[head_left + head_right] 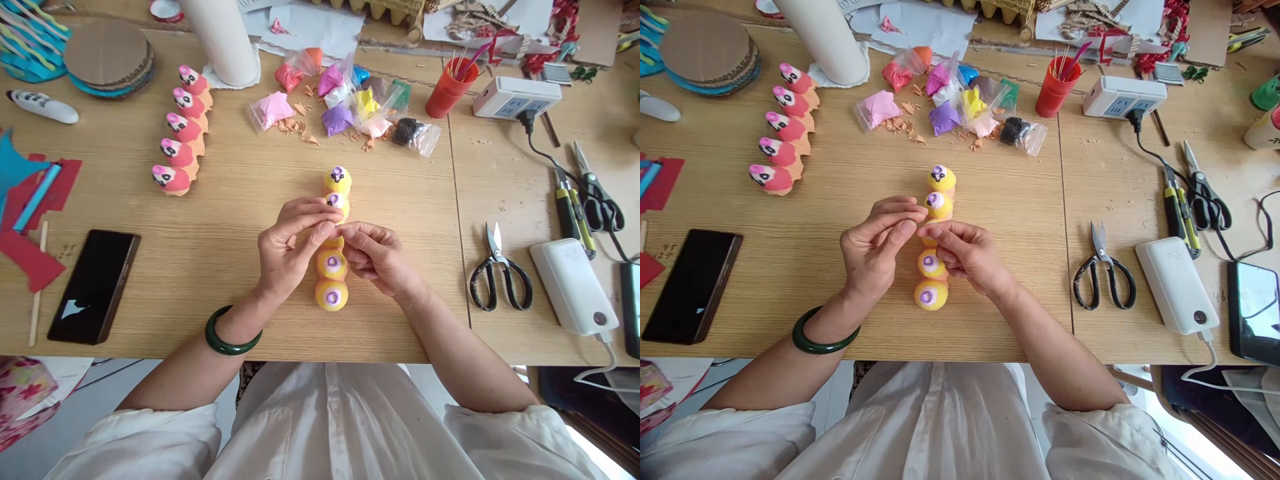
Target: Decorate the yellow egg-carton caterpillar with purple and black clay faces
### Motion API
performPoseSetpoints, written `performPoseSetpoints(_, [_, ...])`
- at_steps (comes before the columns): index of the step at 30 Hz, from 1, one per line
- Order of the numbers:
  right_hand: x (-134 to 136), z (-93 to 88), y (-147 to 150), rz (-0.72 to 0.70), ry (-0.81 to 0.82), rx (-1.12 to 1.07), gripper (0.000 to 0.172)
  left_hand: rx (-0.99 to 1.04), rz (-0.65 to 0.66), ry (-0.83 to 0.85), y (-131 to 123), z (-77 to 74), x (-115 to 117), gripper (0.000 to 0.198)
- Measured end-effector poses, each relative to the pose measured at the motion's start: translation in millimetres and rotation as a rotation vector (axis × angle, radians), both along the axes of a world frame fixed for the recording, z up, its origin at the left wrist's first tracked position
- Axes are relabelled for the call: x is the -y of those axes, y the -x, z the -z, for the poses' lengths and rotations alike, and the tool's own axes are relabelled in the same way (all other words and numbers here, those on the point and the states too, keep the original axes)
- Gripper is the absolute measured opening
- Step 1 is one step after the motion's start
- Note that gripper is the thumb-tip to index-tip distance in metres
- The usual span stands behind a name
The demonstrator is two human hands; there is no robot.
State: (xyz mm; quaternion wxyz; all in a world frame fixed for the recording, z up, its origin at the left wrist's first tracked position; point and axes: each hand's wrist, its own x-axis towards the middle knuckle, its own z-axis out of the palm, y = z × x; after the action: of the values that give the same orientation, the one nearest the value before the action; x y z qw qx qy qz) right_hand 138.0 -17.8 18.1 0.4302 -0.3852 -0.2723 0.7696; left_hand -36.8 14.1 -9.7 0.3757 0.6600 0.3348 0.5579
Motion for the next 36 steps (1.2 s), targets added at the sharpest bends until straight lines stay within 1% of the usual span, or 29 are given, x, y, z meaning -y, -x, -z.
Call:
performPoseSetpoints(4, [0.7, -2.0, 0.7, -0.013, 0.007, -0.034, 0.043, -0.078, 0.016, -0.008, -0.2, -0.4, 0.8, 0.017])
performPoseSetpoints(7, [0.5, -2.6, 2.0, 0.014, -0.027, -0.048, 0.041, -0.098, 0.038, -0.058, 0.2, -0.1, 0.8, 0.019])
performPoseSetpoints(11, [-0.4, -1.9, 3.1, 0.060, -0.048, -0.024, 0.042, -0.135, 0.065, -0.106, 1.3, 0.3, 0.1, 0.024])
performPoseSetpoints(15, [-0.5, -1.5, 2.3, 0.053, -0.043, -0.001, 0.044, -0.165, 0.072, -0.116, 1.1, 0.5, -0.3, 0.025])
performPoseSetpoints(19, [0.7, -2.1, 1.5, 0.022, -0.036, 0.006, 0.046, -0.130, 0.040, -0.151, -0.1, 2.2, -1.4, 0.022])
performPoseSetpoints(21, [1.4, -2.5, 1.8, 0.003, -0.033, 0.015, 0.048, -0.102, 0.014, -0.160, -0.4, 3.4, -2.2, 0.016])
performPoseSetpoints(24, [1.9, -2.5, 2.6, -0.005, -0.023, 0.020, 0.048, -0.036, -0.001, -0.119, -0.1, 4.8, -2.9, 0.007])
performPoseSetpoints(27, [1.8, -2.0, 2.6, 0.000, -0.005, -0.002, 0.046, 0.038, 0.019, -0.038, 0.2, 5.8, -2.5, 0.008])
performPoseSetpoints(30, [1.6, -1.4, 1.5, -0.018, 0.005, -0.035, 0.043, 0.054, 0.071, -0.023, 0.1, 6.6, -2.1, 0.005])
performPoseSetpoints(33, [1.1, -0.4, 0.2, -0.037, -0.009, -0.068, 0.042, 0.000, 0.110, -0.055, 0.3, 6.1, -2.5, 0.016])
performPoseSetpoints(36, [0.3, 1.0, -0.3, -0.022, -0.031, -0.074, 0.041, -0.076, 0.104, -0.096, 1.1, 4.3, -2.5, 0.022])
